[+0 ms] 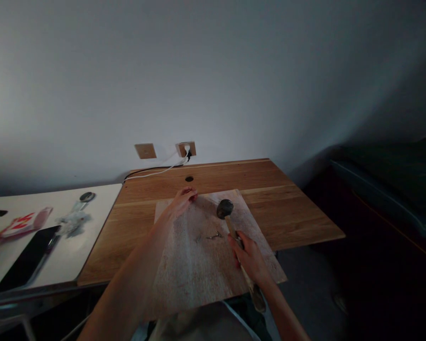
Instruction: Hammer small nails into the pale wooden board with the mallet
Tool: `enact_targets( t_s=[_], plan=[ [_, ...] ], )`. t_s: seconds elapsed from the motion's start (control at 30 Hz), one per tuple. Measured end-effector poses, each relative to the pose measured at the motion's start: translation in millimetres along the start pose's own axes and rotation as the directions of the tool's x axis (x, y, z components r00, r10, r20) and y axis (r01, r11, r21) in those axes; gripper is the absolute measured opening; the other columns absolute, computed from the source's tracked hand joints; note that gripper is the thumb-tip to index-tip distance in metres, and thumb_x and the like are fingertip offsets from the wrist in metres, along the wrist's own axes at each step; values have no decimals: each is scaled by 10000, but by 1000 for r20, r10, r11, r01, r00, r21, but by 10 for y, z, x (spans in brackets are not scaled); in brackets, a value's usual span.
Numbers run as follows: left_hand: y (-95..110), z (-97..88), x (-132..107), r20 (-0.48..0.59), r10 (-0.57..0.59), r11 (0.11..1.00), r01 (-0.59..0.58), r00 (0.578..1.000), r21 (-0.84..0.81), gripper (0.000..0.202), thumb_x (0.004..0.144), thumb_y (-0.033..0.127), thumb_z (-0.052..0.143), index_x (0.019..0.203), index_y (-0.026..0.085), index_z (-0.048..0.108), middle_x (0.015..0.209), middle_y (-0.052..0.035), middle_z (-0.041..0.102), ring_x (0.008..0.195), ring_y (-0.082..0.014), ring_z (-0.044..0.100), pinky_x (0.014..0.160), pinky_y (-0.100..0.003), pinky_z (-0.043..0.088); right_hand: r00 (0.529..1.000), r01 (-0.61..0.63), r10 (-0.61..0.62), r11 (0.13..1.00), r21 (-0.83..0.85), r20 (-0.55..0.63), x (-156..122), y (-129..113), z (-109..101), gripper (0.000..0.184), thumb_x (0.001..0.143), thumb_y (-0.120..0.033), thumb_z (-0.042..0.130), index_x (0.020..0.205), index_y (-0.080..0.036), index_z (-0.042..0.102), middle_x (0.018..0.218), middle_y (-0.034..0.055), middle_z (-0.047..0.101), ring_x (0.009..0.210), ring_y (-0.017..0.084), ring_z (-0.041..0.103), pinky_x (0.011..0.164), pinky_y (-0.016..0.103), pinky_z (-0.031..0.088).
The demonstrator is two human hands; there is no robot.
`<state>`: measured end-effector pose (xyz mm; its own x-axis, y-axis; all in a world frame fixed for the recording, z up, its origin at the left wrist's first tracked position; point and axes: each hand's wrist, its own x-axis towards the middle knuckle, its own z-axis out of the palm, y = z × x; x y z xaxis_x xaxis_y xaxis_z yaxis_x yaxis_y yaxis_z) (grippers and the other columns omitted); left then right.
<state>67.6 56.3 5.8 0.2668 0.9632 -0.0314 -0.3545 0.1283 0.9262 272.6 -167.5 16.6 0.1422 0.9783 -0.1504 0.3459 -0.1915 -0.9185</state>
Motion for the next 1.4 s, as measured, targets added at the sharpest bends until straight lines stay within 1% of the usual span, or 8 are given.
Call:
enact_targets(
  t_s=[0.17, 0.33, 0.43, 0.53, 0.7, 0.87, 1.1, 1.4],
  plan=[
    [-35, -28, 11, 4, 35, 995, -36, 999, 90, 260, 595, 335, 817, 701, 186, 632, 723, 16, 601, 666, -104, 545, 636, -244, 416, 1000, -11, 10, 1000, -16, -8, -2, -29, -9, 296, 911, -519, 488, 884, -229, 543, 510, -73, 538, 418, 149, 566, 434, 246, 434],
    [-58, -47, 9, 49, 40, 954, -53, 998, 294, 181, 632, 319, 755, 718, 180, 678, 753, -8, 653, 728, -138, 586, 687, -260, 439, 1000, -8, 7, 1000, -14, -4, -6, -31, -12, 322, 919, -543, 482, 862, -232, 540, 500, -80, 521, 413, 145, 565, 446, 246, 435],
    [-34, -44, -2, 92, 41, 895, -78, 995, 439, 132, 653, 250, 717, 762, 176, 718, 758, -7, 683, 753, -155, 610, 731, -274, 456, 1000, 1, -1, 1000, -3, -4, 0, -14, -4, 308, 917, -532, 489, 843, -235, 529, 505, -79, 525, 414, 141, 559, 453, 245, 436],
    [5, -23, -16, 157, 29, 818, -113, 987, 564, 145, 637, 163, 682, 772, 174, 733, 758, -6, 704, 770, -172, 631, 757, -287, 471, 1000, -2, 2, 1000, 1, -2, 11, 11, 5, 310, 916, -533, 489, 847, -234, 533, 511, -79, 529, 415, 136, 554, 452, 243, 433],
    [17, 39, -49, 222, 31, 699, -180, 974, 692, 184, 615, 101, 644, 773, 175, 703, 749, 4, 693, 744, -172, 625, 732, -286, 472, 1000, -9, 9, 1000, 13, -9, 11, 17, 8, 304, 907, -529, 498, 858, -232, 538, 519, -80, 532, 411, 131, 548, 439, 236, 427],
    [-9, 72, -91, 248, 64, 633, -231, 967, 739, 197, 609, 98, 659, 791, 172, 645, 741, 12, 646, 708, -158, 588, 690, -271, 446, 1000, 17, -17, 1000, -1, -15, 12, 4, 5, 297, 915, -517, 493, 837, -233, 534, 506, -81, 514, 416, 137, 553, 445, 239, 430],
    [-38, 63, -96, 320, 13, 637, -255, 947, 728, 215, 616, 124, 648, 817, 176, 594, 742, 15, 625, 643, -134, 543, 601, -239, 408, 1000, -9, 9, 1000, 2, -14, 12, 14, 1, 303, 910, -529, 492, 862, -234, 544, 528, -75, 529, 421, 143, 558, 428, 241, 426],
    [-37, 75, -103, 329, 13, 607, -269, 944, 748, 164, 616, 153, 629, 779, 173, 639, 727, 10, 647, 669, -151, 570, 626, -250, 415, 1000, -5, 5, 1000, 0, -6, -2, -12, -1, 317, 918, -538, 481, 855, -232, 532, 519, -79, 516, 412, 136, 545, 434, 238, 427]
  ],
)
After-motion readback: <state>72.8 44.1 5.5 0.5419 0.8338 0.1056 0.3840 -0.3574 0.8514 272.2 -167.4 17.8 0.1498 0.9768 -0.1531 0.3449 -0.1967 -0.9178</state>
